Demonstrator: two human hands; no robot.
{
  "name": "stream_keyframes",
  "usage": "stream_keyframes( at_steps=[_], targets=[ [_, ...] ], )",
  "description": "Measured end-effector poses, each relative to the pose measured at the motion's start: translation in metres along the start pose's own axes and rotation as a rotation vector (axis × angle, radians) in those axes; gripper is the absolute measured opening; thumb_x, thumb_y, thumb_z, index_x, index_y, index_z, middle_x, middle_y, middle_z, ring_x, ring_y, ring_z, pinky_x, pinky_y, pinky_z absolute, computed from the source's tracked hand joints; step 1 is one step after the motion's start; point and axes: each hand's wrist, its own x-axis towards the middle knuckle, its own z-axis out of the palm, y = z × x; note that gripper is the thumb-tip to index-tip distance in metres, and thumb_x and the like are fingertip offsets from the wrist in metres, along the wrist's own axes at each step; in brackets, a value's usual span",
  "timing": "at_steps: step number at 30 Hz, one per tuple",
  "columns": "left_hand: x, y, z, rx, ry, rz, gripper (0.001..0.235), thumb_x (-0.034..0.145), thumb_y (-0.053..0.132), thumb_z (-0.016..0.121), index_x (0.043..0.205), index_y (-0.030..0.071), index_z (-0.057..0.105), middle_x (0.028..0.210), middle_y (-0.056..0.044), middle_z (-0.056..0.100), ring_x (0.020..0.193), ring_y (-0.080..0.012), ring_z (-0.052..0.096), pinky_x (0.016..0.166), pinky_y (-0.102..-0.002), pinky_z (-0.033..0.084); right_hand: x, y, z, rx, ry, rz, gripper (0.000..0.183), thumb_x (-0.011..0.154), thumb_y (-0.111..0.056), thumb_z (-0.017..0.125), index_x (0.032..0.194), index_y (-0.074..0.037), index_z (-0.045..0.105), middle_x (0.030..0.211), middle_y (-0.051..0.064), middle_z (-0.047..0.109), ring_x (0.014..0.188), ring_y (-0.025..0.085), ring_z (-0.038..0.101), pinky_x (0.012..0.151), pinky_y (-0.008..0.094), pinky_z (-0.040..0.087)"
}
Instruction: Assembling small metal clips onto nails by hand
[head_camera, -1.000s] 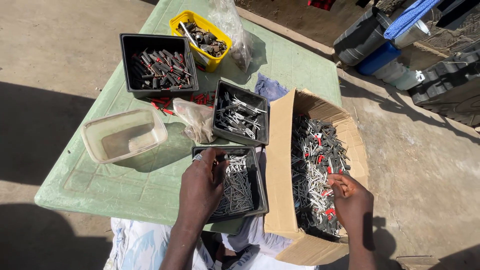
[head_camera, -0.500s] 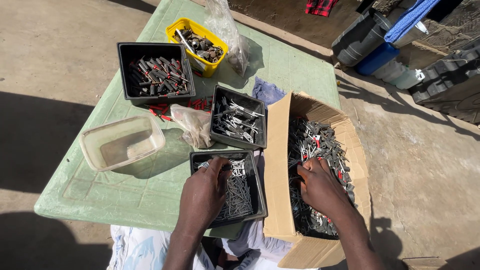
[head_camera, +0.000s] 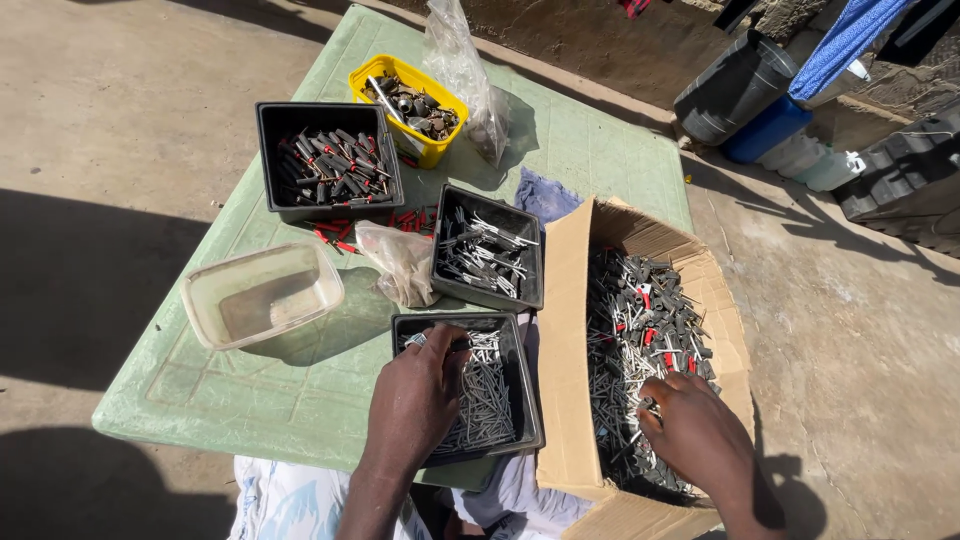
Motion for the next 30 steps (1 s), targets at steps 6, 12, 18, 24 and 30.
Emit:
stream_keyframes(
  at_steps=[6,12,18,24,30],
  targets=[
    [0.000,0.005,0.000,0.068,-0.025,-0.004,0.014,0.099,0.025,0.059,0.113,0.021,0.060,0.089,-0.009,0.074,0.079,-0.0389,0.067,0.060,-0.055,0.046,0.025,-0.025,-0.037,0.099,0.447,-0.164,0.030,0.090,-0.026,0.072,0.119,-0.022,0.072,0.114,0.008,0.064,0.102,0.031,0.058,0.085,0.045,0.052],
    [0.001,0.006,0.003,0.170,-0.074,-0.042,0.018,0.101,0.035,0.058,0.117,0.025,0.059,0.083,-0.014,0.071,0.072,-0.0428,0.067,0.058,-0.056,0.047,0.061,-0.038,-0.027,0.093,0.181,-0.340,0.021,0.067,0.006,0.061,0.086,-0.002,0.059,0.159,0.022,0.037,0.141,0.040,0.038,0.106,0.055,0.044],
    [0.003,0.004,0.006,0.198,-0.105,-0.052,0.019,0.102,0.036,0.055,0.118,0.026,0.060,0.085,-0.012,0.073,0.076,-0.0404,0.069,0.059,-0.056,0.049,0.034,-0.023,-0.017,0.057,0.217,-0.302,0.052,0.083,-0.019,0.072,0.132,-0.009,0.058,0.149,0.022,0.047,0.142,0.039,0.036,0.103,0.053,0.049],
    [0.002,0.004,0.004,0.177,-0.098,-0.038,0.017,0.102,0.034,0.056,0.115,0.025,0.059,0.082,-0.012,0.072,0.072,-0.0408,0.068,0.056,-0.056,0.047,-0.007,-0.011,-0.032,0.134,0.264,-0.207,0.058,0.084,-0.046,0.076,0.134,-0.021,0.062,0.155,0.013,0.046,0.142,0.035,0.041,0.113,0.050,0.039],
    [0.004,0.007,0.010,0.235,-0.113,-0.042,0.019,0.102,0.035,0.054,0.118,0.027,0.059,0.083,-0.013,0.072,0.070,-0.0416,0.068,0.057,-0.055,0.048,-0.011,-0.045,-0.037,0.029,-0.250,-0.025,0.123,0.078,-0.036,0.092,0.165,-0.023,0.006,0.171,0.021,-0.009,0.156,0.046,-0.002,0.121,0.060,0.022]
  ],
)
